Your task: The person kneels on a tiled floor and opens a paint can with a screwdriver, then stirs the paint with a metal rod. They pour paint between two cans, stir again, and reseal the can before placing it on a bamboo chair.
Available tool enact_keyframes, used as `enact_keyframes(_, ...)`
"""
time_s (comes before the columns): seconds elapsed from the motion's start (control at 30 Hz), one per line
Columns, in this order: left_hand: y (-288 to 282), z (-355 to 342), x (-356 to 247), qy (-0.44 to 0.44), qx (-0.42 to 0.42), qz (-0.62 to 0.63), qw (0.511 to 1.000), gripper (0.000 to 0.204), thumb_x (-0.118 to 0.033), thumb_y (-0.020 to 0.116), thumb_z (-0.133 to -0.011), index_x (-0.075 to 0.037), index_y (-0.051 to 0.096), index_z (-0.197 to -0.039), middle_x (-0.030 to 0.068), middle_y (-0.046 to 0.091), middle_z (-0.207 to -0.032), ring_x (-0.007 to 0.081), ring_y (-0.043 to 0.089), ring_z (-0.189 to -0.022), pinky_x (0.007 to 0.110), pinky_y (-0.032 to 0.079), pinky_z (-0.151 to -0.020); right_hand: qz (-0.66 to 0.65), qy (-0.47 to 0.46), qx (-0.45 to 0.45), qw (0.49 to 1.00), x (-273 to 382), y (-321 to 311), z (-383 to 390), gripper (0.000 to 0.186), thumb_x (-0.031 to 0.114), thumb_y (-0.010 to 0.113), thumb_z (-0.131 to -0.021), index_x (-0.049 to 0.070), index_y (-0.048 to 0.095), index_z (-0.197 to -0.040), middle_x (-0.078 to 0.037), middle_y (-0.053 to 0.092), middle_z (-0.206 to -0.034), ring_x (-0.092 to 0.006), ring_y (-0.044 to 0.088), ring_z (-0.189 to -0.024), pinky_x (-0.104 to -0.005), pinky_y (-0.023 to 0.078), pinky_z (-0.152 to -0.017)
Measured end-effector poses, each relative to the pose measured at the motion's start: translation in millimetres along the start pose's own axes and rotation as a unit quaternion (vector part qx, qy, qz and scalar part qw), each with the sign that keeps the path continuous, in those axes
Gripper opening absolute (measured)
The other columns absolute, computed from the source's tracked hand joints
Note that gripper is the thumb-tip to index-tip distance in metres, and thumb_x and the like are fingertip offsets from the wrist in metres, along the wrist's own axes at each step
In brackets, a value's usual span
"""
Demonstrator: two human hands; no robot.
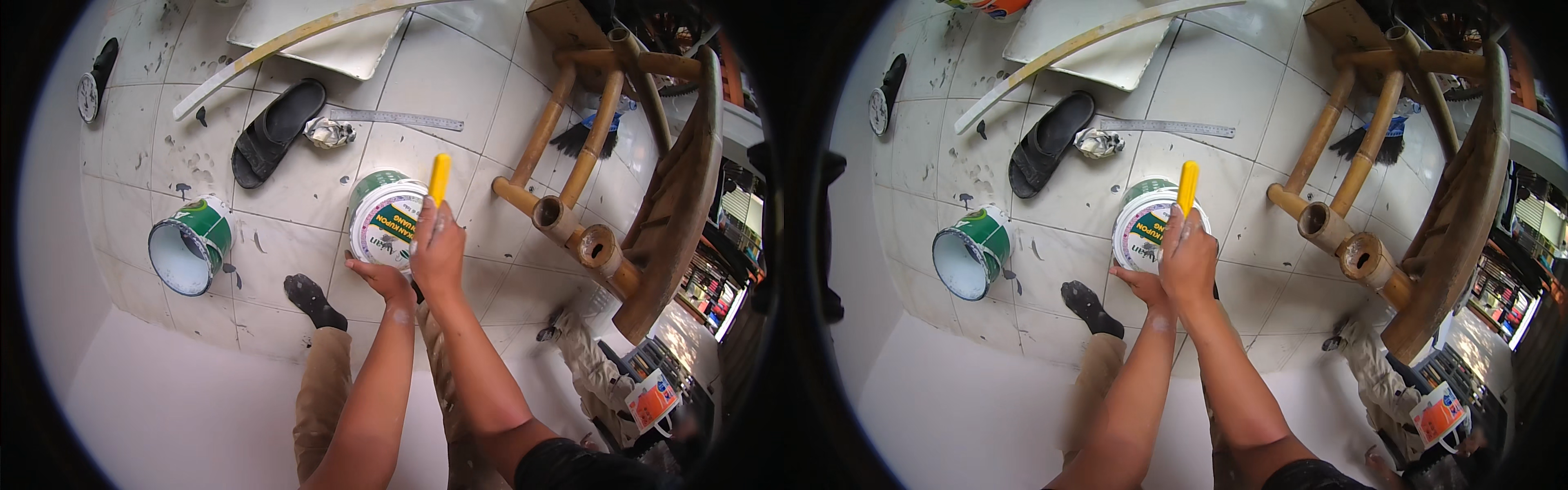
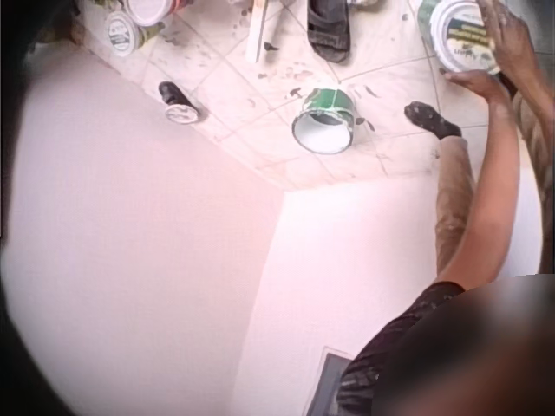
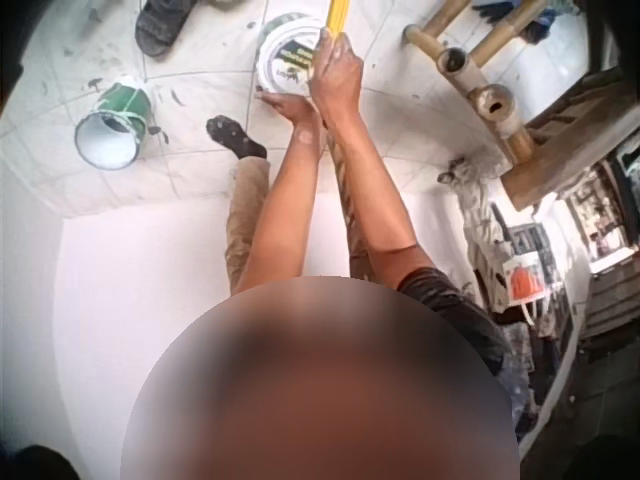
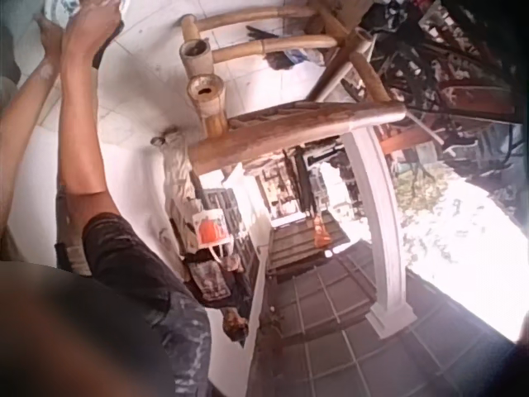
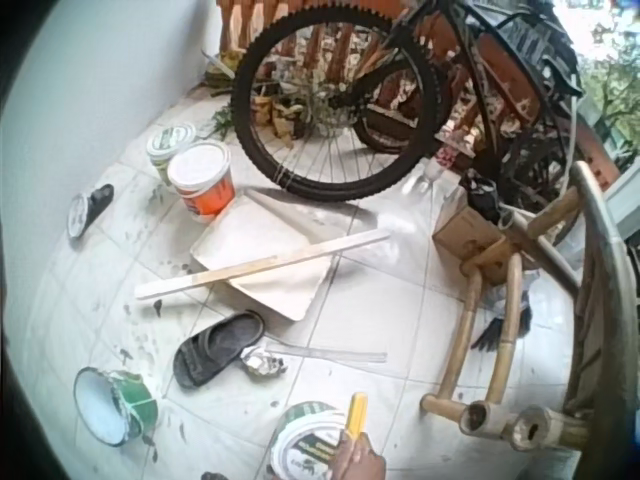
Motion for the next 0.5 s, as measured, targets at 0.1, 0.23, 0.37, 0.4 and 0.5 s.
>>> enact_keyframes(0.1, -6.9, 3.2, 0.7, -0.023, -0.006, -0.021, 0.999, 0.076, -0.062, 0.017, -0.117, -0.009, 0.032, -0.17, 0.0184, 0.044, -0.168, 0.0346, 0.049, -0.151, 0.045, 0.048, -0.121, 0.032, 0.034, 0.017, 0.999, -1.2, -7.2, 1.3, 0.045, 0.034, 0.05, -0.115, -0.006, 0.066, -0.101, -0.031, 0.071, -0.079, -0.0499, 0.073, -0.074, -0.0573, 0.057, -0.067)
enact_keyframes(0.23, 1.9, -10.4, 7.3, -0.058, 0.047, -0.005, 0.997, 0.076, -0.063, 0.015, -0.117, -0.013, 0.033, -0.171, 0.0133, 0.045, -0.169, 0.0319, 0.048, -0.152, 0.042, 0.045, -0.123, -0.073, -0.006, -0.085, 0.994, -7.9, -22.9, 0.1, 0.044, 0.032, 0.05, -0.116, -0.004, 0.066, -0.097, -0.026, 0.072, -0.076, -0.04, 0.074, -0.065, -0.0508, 0.052, -0.058)
enact_keyframes(0.37, -13.1, -1.3, 5.6, -0.093, 0.063, -0.092, 0.989, 0.081, -0.065, 0.019, -0.116, -0.008, 0.026, -0.173, 0.0127, 0.034, -0.176, 0.0301, 0.04, -0.158, 0.04, 0.037, -0.127, 0.06, 0.167, 0.052, 0.983, -57.3, 18.7, 2.6, 0.034, 0.026, 0.053, -0.115, -0.003, 0.065, -0.101, -0.023, 0.07, -0.073, -0.0413, 0.072, -0.064, -0.0523, 0.052, -0.06)
enact_keyframes(0.4, -16.0, -0.5, -6.3, -0.068, 0.047, -0.154, 0.985, 0.083, -0.066, 0.019, -0.116, -0.007, 0.025, -0.173, 0.0138, 0.03, -0.178, 0.0303, 0.037, -0.16, 0.04, 0.037, -0.128, 0.051, 0.1, 0.009, 0.994, -54.9, 12.0, 10.3, 0.034, 0.026, 0.053, -0.115, -0.003, 0.064, -0.103, -0.023, 0.07, -0.074, -0.0414, 0.072, -0.065, -0.0516, 0.052, -0.06)
enact_keyframes(0.5, -7.5, 11.9, -71.2, 0.115, 0.036, -0.315, 0.941, 0.082, -0.057, 0.044, -0.115, -0.001, 0.023, -0.171, 0.0224, 0.026, -0.177, 0.0358, 0.035, -0.16, 0.05, 0.034, -0.127, -0.026, 0.045, -0.082, 0.995, -67.4, 2.8, 51.2, 0.035, 0.03, 0.052, -0.117, -0.003, 0.061, -0.108, -0.02, 0.068, -0.074, -0.0384, 0.07, -0.065, -0.0486, 0.052, -0.062)
Point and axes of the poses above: each hand's wrist, its own z-axis away from the middle knuckle, its own y-axis out of the palm, x = y × z, the point moved 7 cm from there along -z, towards the middle knuckle
